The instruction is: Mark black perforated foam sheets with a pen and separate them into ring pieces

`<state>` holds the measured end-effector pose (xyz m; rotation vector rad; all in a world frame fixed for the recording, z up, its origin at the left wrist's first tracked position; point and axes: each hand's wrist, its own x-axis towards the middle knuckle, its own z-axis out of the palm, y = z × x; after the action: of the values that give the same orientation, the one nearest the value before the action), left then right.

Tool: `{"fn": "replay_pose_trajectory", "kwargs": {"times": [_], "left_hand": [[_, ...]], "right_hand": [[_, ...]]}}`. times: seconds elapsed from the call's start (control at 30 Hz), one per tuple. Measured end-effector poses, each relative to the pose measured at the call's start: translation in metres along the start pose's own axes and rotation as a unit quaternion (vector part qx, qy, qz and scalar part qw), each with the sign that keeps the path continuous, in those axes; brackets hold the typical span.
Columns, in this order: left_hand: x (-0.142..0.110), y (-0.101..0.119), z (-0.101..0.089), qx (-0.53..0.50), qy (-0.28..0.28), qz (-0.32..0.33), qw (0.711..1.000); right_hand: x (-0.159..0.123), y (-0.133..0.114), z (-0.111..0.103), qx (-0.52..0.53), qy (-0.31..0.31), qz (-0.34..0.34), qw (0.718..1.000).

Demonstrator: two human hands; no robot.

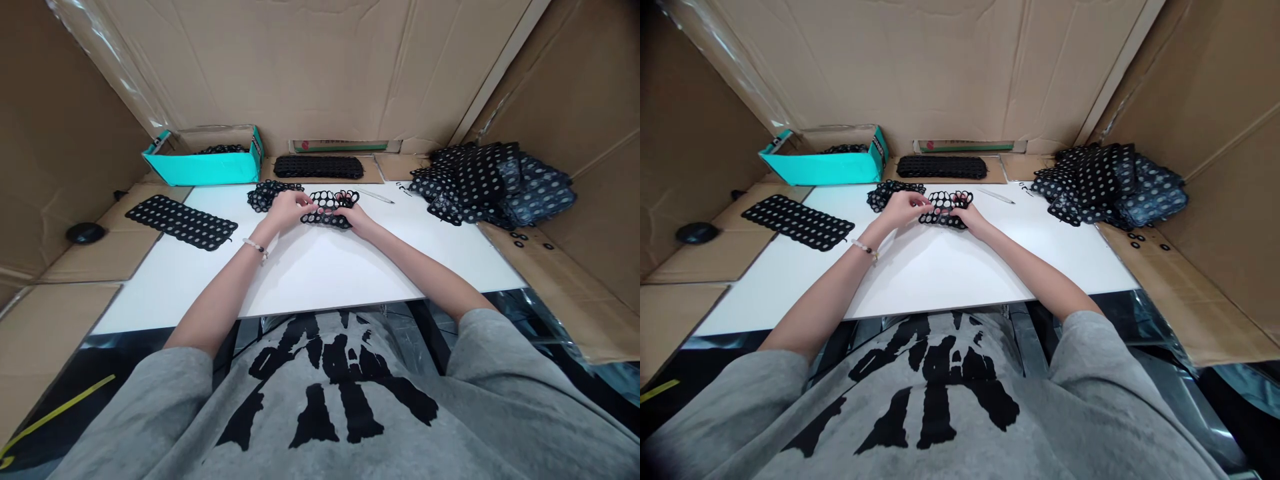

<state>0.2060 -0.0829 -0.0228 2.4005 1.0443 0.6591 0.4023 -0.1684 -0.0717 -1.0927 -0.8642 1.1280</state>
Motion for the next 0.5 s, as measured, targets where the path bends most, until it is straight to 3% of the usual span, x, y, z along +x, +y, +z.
{"fn": "replay_pose_trajectory", "kwargs": {"times": [0.07, 0.17, 0.33, 0.5], "left_hand": [[0.001, 0.005, 0.008, -0.040, -0.044, 0.005, 0.998], [0.002, 0.005, 0.016, -0.097, -0.049, -0.007, 0.994], [0.003, -0.004, 0.010, -0.254, -0.069, -0.099, 0.960], [0.009, -0.012, 0.011, -0.347, 0.052, -0.157, 0.923]], "right_hand": [[0.000, 0.000, 0.000, 0.000, -0.001, -0.007, 1.000], [-0.001, 0.002, -0.001, -0.002, 0.002, -0.026, 1.000], [-0.001, 0.004, 0.001, -0.005, -0.010, -0.041, 0.999], [-0.002, 0.003, 0.010, 0.049, -0.049, 0.006, 0.998]]}}
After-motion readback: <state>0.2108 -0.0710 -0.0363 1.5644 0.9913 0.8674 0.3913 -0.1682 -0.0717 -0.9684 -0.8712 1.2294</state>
